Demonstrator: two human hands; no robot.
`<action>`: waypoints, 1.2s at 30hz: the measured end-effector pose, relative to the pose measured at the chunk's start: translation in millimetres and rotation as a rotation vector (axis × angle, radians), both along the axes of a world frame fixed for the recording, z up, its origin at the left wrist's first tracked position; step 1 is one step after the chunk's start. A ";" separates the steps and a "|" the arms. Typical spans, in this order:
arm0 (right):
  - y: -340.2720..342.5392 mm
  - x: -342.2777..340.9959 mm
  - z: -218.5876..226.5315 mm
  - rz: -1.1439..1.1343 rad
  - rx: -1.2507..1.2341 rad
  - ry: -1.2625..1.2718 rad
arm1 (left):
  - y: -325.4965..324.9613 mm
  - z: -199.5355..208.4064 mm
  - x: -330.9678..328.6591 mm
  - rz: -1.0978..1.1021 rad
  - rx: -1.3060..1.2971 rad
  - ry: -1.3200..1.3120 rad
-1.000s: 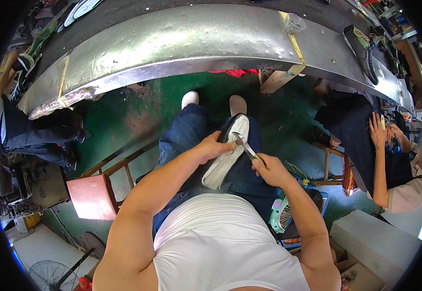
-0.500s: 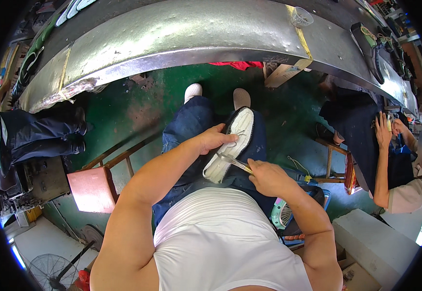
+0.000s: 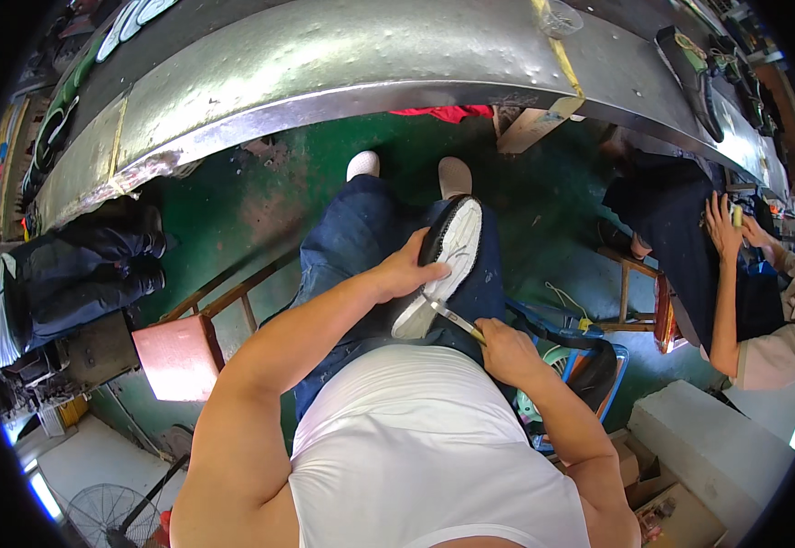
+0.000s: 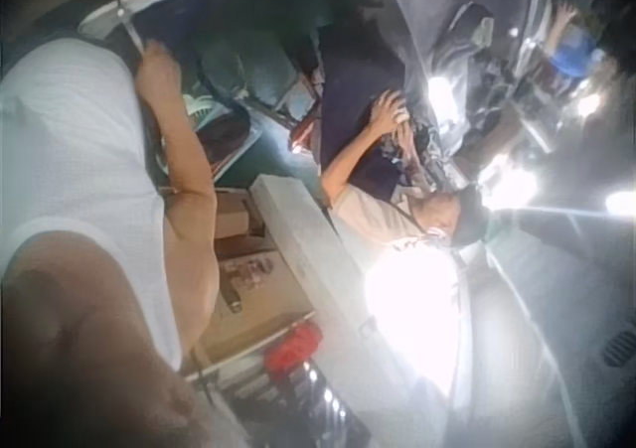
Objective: Manually applying adhesive and assembling shoe components on a production line.
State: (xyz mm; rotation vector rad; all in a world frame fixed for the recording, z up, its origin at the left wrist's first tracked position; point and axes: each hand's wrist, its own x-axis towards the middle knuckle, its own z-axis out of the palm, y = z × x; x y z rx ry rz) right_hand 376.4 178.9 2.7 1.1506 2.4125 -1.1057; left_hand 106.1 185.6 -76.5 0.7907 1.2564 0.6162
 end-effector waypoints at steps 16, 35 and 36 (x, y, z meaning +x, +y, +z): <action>1.7 8.3 9.0 0.154 0.050 -0.102 | -43.2 -15.9 19.7 -0.013 0.310 0.283; 54.1 -28.2 -11.2 -0.224 0.141 0.461 | -58.0 -4.1 7.8 -0.087 0.073 0.056; 69.6 -32.0 -13.1 -0.193 0.080 0.205 | -56.0 -1.7 8.3 -0.093 0.079 0.057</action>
